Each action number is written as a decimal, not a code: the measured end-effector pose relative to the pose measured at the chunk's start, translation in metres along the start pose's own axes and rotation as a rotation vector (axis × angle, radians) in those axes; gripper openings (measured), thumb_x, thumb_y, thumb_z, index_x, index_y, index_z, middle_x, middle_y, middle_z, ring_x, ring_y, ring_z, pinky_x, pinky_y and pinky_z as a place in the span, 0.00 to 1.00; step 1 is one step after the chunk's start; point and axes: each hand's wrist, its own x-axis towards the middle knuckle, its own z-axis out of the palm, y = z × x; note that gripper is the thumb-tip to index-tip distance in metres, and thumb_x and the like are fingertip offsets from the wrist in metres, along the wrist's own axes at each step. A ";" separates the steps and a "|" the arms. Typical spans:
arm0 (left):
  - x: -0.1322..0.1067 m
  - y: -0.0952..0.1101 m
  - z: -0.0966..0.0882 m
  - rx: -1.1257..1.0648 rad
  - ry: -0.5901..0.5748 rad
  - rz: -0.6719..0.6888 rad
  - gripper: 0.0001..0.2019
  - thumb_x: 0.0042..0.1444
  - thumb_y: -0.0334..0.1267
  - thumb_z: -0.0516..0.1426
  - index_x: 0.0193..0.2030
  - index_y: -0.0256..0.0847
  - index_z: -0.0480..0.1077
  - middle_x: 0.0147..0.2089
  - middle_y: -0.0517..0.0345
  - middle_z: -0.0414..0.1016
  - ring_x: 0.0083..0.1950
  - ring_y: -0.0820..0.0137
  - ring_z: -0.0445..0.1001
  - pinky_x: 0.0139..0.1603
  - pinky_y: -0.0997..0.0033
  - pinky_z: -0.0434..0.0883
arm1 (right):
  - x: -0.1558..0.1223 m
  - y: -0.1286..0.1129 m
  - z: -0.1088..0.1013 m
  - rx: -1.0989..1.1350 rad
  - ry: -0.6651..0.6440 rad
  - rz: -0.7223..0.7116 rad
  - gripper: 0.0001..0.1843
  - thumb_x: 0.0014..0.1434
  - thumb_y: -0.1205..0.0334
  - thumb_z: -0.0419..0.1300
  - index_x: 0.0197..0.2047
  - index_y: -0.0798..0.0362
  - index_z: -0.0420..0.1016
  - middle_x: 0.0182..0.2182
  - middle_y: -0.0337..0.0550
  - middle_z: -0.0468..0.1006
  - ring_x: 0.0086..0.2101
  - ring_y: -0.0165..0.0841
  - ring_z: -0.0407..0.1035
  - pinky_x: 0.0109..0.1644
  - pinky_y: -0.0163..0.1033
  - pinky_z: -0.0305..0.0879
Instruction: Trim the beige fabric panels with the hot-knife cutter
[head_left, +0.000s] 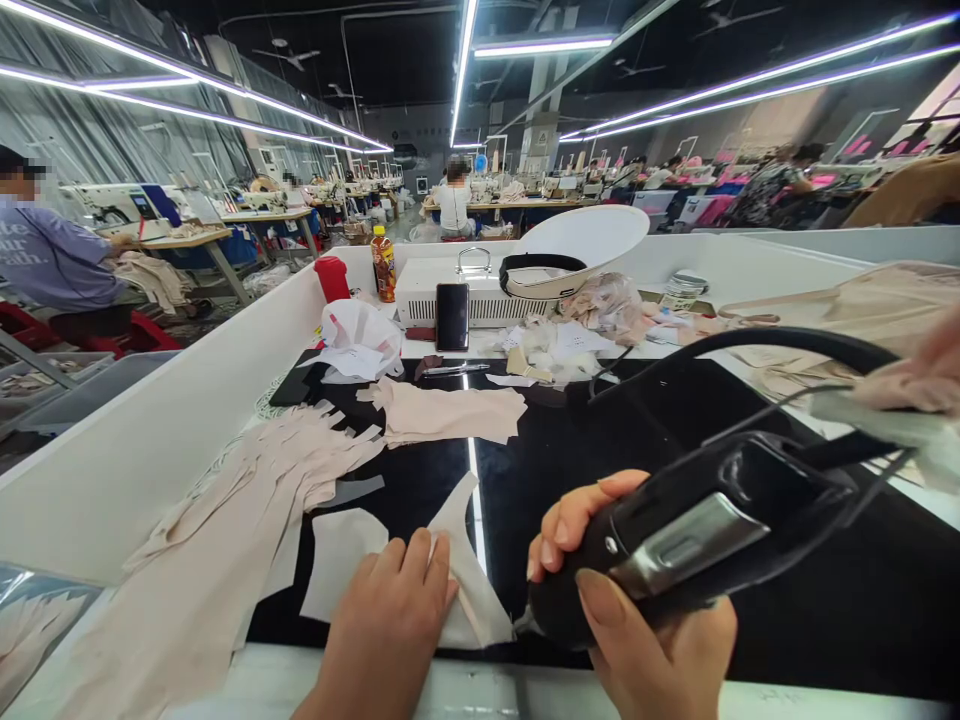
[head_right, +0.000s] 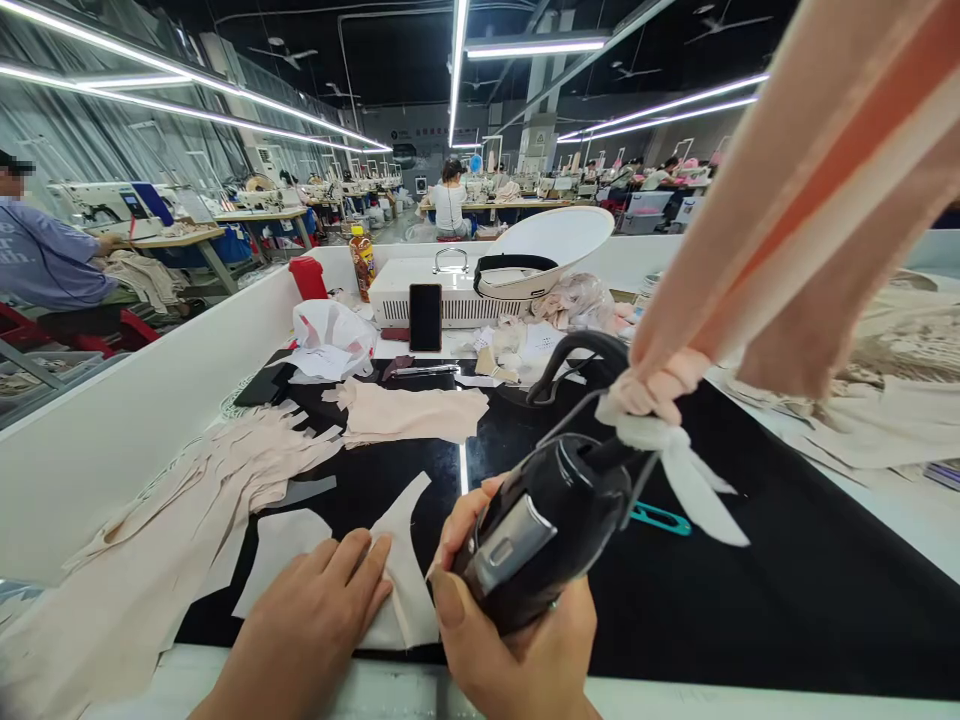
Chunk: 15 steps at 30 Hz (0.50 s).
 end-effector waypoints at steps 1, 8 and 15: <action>0.000 -0.001 -0.003 0.000 0.036 -0.001 0.14 0.72 0.29 0.49 0.53 0.32 0.75 0.46 0.47 0.81 0.39 0.59 0.79 0.34 0.60 0.75 | 0.000 0.000 0.000 0.001 0.002 -0.001 0.18 0.67 0.61 0.68 0.56 0.43 0.69 0.36 0.38 0.75 0.33 0.31 0.73 0.36 0.37 0.78; 0.008 0.010 -0.012 -0.457 0.264 0.327 0.15 0.72 0.24 0.47 0.41 0.35 0.74 0.35 0.58 0.78 0.36 0.69 0.78 0.38 0.71 0.76 | 0.000 -0.003 0.000 0.002 -0.010 0.010 0.17 0.67 0.61 0.68 0.56 0.43 0.68 0.36 0.38 0.75 0.32 0.30 0.74 0.35 0.37 0.78; 0.010 0.010 -0.003 -0.573 0.193 0.418 0.13 0.74 0.26 0.48 0.50 0.33 0.74 0.41 0.55 0.81 0.44 0.69 0.79 0.50 0.71 0.78 | 0.001 -0.002 0.000 -0.009 0.015 0.024 0.17 0.66 0.60 0.69 0.55 0.43 0.69 0.35 0.38 0.75 0.31 0.31 0.73 0.34 0.38 0.77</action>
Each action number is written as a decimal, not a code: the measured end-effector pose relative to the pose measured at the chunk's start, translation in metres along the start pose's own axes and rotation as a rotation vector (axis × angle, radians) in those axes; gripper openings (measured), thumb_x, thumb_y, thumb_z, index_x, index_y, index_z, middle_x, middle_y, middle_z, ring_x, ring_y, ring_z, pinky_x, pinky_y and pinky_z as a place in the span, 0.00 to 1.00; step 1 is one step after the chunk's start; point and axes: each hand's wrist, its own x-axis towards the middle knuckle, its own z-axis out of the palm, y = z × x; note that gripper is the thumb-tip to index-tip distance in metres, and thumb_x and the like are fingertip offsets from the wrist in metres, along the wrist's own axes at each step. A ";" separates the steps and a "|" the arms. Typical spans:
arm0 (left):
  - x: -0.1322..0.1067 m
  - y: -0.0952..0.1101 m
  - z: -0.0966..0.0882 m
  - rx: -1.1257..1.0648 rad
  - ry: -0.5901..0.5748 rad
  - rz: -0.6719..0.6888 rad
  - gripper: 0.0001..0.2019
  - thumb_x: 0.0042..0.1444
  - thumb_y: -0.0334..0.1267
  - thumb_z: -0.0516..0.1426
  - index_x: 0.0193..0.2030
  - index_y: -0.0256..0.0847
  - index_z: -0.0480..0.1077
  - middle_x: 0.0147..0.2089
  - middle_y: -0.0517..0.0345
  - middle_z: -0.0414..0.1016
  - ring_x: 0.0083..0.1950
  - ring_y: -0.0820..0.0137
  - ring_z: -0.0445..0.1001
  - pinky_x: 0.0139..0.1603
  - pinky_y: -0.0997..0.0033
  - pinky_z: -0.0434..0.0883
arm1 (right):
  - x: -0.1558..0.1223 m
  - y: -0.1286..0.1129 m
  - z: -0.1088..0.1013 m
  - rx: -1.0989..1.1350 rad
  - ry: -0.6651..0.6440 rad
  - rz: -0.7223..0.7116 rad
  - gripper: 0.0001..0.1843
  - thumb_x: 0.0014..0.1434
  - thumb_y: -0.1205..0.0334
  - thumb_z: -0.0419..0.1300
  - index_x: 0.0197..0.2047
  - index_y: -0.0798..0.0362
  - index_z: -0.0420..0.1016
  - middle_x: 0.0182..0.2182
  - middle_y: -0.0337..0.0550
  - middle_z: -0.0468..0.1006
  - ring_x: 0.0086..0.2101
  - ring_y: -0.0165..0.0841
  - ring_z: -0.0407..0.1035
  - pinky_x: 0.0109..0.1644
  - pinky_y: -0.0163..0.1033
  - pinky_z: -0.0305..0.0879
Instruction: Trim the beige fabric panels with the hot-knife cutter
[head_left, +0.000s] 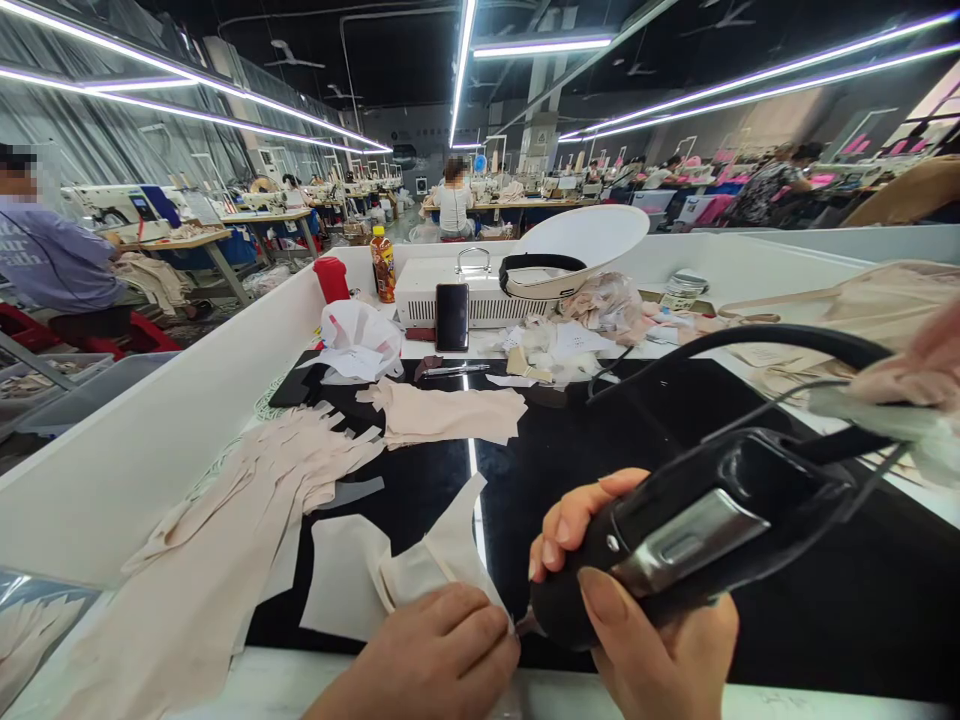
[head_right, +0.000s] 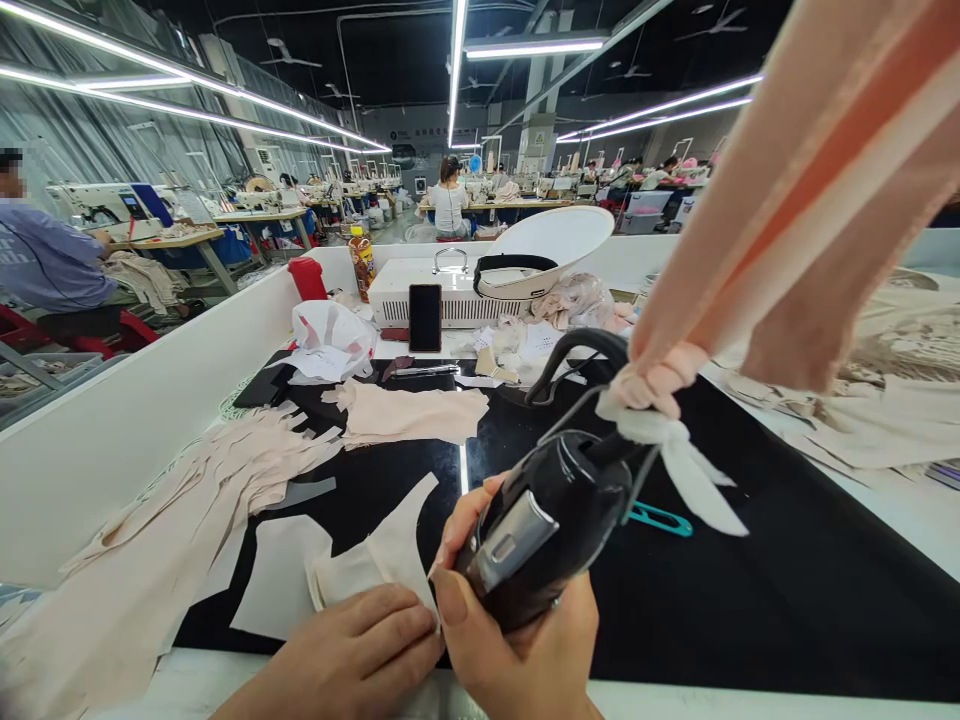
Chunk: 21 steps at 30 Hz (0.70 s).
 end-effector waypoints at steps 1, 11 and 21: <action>-0.002 -0.002 0.000 -0.013 -0.022 -0.009 0.13 0.74 0.27 0.48 0.51 0.33 0.74 0.43 0.54 0.81 0.45 0.69 0.79 0.52 0.70 0.78 | 0.000 0.000 0.001 0.000 -0.002 0.003 0.17 0.67 0.60 0.68 0.54 0.43 0.69 0.35 0.38 0.75 0.31 0.31 0.73 0.34 0.38 0.77; -0.008 -0.006 0.006 -0.015 -0.049 -0.092 0.08 0.72 0.32 0.53 0.51 0.35 0.73 0.44 0.53 0.79 0.46 0.67 0.78 0.55 0.67 0.78 | -0.004 -0.006 0.006 0.021 0.086 0.063 0.17 0.64 0.56 0.71 0.51 0.44 0.71 0.33 0.38 0.75 0.30 0.32 0.72 0.32 0.38 0.75; -0.012 -0.002 0.008 -0.030 0.010 -0.100 0.09 0.71 0.30 0.53 0.51 0.36 0.74 0.43 0.53 0.78 0.45 0.67 0.77 0.55 0.67 0.77 | 0.004 -0.001 -0.002 0.026 0.058 0.022 0.17 0.64 0.58 0.71 0.53 0.43 0.72 0.33 0.38 0.75 0.30 0.33 0.73 0.32 0.40 0.77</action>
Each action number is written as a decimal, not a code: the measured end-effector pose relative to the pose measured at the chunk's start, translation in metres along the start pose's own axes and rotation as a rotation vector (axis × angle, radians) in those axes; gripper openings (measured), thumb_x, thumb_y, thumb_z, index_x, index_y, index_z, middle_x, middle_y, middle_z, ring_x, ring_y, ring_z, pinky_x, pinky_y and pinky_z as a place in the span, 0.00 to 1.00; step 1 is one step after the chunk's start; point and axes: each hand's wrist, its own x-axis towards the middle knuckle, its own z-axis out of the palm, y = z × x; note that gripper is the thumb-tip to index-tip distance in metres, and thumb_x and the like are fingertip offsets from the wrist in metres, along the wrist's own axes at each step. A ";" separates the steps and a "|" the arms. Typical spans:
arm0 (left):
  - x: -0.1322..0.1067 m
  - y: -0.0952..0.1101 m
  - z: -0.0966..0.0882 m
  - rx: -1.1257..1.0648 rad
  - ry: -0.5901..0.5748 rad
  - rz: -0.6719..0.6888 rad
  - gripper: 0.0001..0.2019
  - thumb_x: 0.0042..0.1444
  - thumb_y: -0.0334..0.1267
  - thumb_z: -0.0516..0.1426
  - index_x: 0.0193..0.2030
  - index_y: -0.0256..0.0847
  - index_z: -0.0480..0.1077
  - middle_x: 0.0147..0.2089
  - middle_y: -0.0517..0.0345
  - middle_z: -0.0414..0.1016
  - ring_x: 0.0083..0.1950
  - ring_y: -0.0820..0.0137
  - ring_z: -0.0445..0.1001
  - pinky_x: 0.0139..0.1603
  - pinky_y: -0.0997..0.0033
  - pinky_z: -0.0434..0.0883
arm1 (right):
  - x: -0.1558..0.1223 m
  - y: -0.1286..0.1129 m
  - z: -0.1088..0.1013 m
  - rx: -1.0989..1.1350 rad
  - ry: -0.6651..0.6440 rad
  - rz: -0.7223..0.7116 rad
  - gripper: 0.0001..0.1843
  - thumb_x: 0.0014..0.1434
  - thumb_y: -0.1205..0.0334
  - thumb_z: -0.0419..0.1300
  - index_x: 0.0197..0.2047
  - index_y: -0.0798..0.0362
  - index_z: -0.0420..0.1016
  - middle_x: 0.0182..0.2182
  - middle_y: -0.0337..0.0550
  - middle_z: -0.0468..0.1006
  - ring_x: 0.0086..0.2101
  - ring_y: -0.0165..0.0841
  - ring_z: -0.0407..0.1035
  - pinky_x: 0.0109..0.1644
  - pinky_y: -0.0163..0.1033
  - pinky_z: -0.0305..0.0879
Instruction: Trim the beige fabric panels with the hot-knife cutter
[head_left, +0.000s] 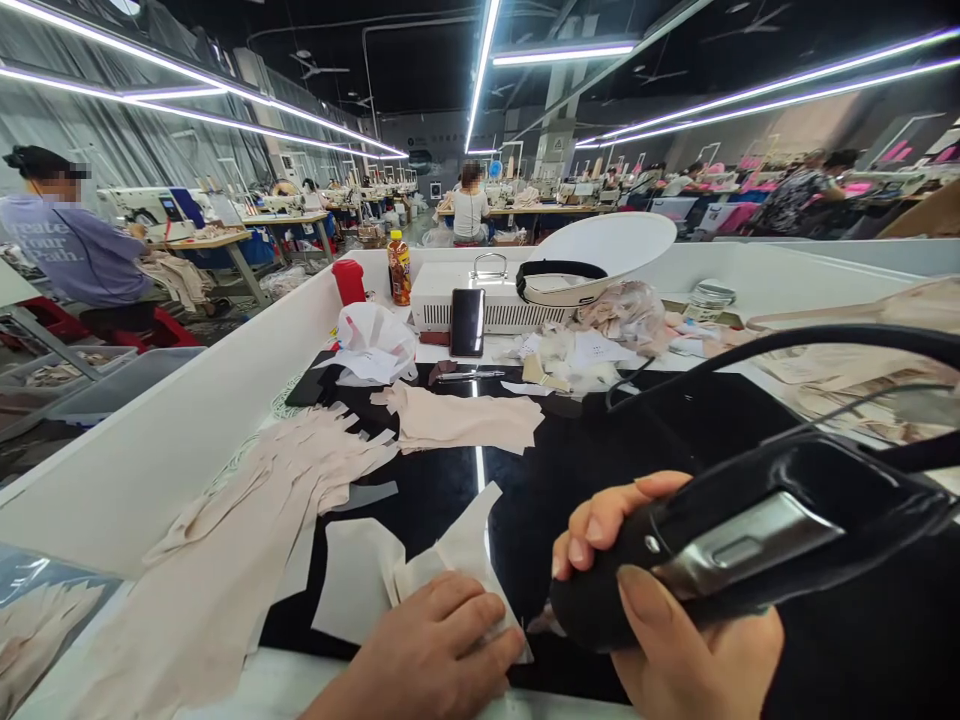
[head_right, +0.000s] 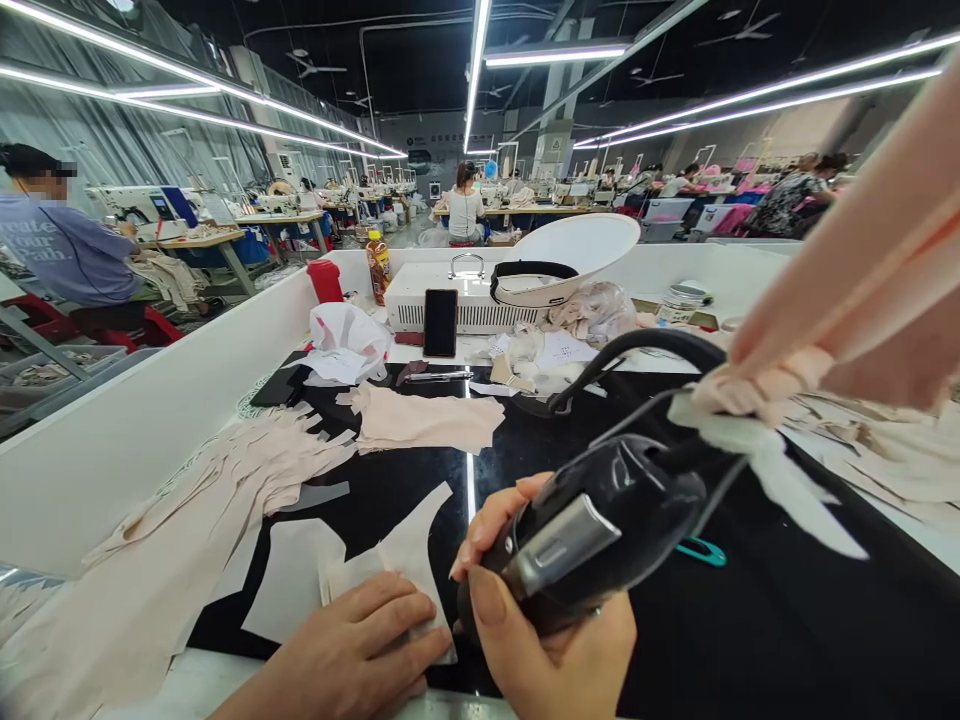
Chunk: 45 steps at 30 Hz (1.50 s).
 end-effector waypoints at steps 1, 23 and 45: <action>-0.001 0.001 0.000 0.003 0.002 0.002 0.09 0.71 0.29 0.53 0.52 0.36 0.74 0.43 0.52 0.78 0.45 0.67 0.77 0.55 0.67 0.77 | 0.001 0.001 0.001 0.002 0.012 -0.005 0.17 0.64 0.58 0.71 0.52 0.43 0.72 0.33 0.38 0.75 0.30 0.33 0.73 0.32 0.40 0.77; -0.004 0.010 0.003 0.008 -0.003 -0.064 0.11 0.67 0.32 0.57 0.54 0.42 0.74 0.48 0.48 0.70 0.52 0.63 0.74 0.55 0.65 0.77 | 0.006 0.007 0.002 -0.035 -0.007 -0.044 0.16 0.65 0.62 0.69 0.54 0.44 0.70 0.34 0.37 0.76 0.29 0.32 0.74 0.33 0.41 0.78; -0.023 0.035 0.023 0.263 0.048 -0.080 0.15 0.71 0.31 0.53 0.62 0.42 0.71 0.50 0.51 0.78 0.55 0.65 0.77 0.48 0.76 0.78 | 0.001 0.003 -0.002 -0.018 -0.090 -0.026 0.17 0.67 0.64 0.68 0.55 0.44 0.69 0.36 0.39 0.76 0.31 0.31 0.74 0.35 0.39 0.78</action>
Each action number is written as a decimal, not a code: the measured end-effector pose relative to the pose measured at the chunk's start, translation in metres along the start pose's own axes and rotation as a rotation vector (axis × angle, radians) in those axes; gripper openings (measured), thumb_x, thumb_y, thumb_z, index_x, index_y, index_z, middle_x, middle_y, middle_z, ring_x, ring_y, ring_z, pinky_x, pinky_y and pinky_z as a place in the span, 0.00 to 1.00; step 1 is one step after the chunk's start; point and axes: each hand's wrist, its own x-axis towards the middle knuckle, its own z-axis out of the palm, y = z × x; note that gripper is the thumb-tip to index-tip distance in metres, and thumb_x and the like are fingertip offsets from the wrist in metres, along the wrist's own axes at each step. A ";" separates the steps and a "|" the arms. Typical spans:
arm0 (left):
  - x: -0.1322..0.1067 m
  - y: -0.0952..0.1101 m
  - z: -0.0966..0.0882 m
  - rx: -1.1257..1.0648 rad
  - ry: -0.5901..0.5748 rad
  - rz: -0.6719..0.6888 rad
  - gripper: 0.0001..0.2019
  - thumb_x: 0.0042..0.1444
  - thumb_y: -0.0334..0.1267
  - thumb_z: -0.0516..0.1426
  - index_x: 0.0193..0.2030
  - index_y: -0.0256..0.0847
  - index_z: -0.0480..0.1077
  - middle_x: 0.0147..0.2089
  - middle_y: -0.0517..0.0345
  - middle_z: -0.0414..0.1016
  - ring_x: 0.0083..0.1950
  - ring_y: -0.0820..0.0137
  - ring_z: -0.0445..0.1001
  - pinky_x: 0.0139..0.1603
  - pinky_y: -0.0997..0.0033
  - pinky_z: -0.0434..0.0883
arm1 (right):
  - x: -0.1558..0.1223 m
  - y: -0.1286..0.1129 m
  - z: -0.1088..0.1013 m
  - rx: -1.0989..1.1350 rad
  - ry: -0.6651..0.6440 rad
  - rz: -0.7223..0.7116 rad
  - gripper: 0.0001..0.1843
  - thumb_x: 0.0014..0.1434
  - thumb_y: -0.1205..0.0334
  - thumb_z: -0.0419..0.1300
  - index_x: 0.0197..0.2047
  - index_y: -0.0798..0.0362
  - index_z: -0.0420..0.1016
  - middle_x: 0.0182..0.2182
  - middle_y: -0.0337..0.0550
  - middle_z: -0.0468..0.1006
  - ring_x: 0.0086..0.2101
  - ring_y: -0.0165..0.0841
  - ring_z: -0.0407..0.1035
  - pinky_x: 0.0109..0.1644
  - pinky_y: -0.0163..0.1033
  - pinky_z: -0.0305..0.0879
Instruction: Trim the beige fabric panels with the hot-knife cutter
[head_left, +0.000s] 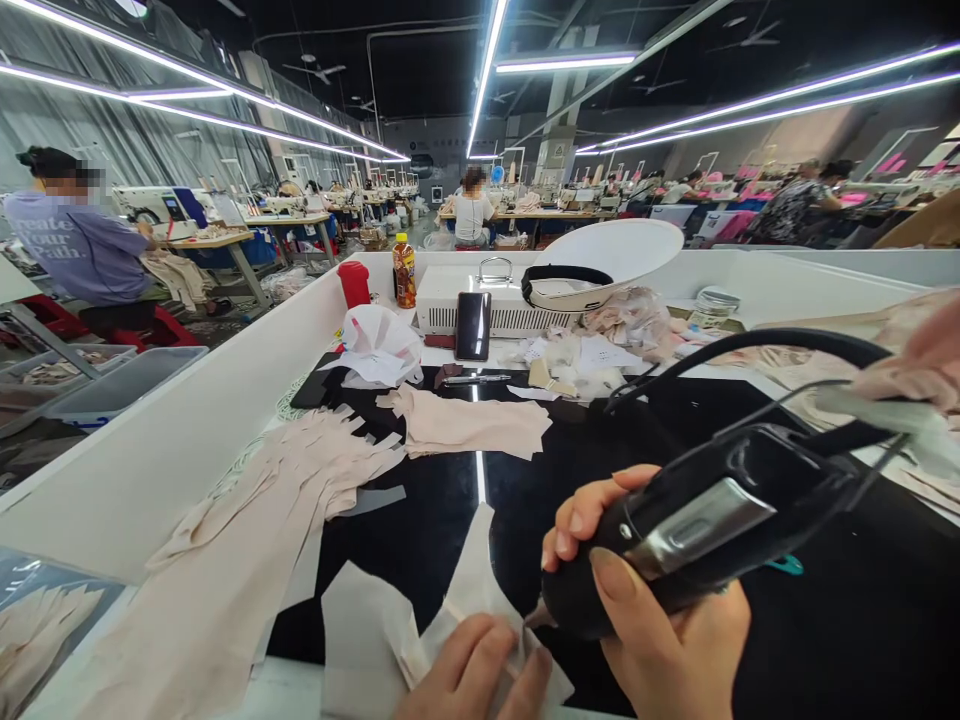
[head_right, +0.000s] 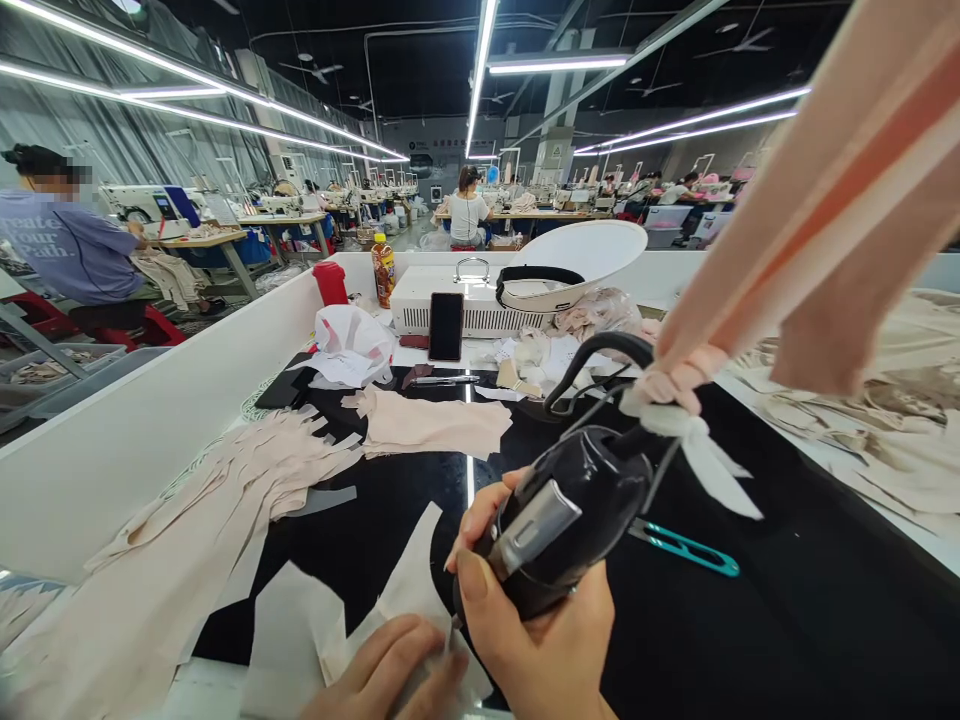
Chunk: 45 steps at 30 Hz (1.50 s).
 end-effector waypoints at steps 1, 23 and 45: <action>0.003 -0.002 -0.004 -0.022 -0.007 0.005 0.14 0.72 0.31 0.52 0.60 0.39 0.71 0.50 0.52 0.78 0.55 0.66 0.77 0.49 0.77 0.77 | 0.000 0.000 0.000 0.003 -0.005 -0.001 0.17 0.67 0.64 0.67 0.55 0.44 0.69 0.36 0.39 0.76 0.31 0.31 0.74 0.35 0.39 0.78; 0.030 -0.064 -0.036 -0.350 -0.305 0.055 0.13 0.76 0.39 0.49 0.58 0.39 0.70 0.53 0.46 0.74 0.56 0.61 0.77 0.53 0.65 0.80 | -0.004 0.006 0.002 -0.064 0.008 -0.016 0.20 0.67 0.65 0.67 0.58 0.42 0.67 0.39 0.38 0.76 0.36 0.33 0.76 0.40 0.41 0.80; 0.028 -0.063 -0.029 -0.135 -0.138 0.198 0.13 0.75 0.39 0.53 0.57 0.35 0.73 0.57 0.54 0.78 0.63 0.69 0.73 0.77 0.62 0.58 | -0.002 0.003 -0.001 -0.103 -0.001 -0.026 0.18 0.68 0.62 0.67 0.56 0.44 0.67 0.37 0.39 0.75 0.34 0.32 0.75 0.40 0.41 0.80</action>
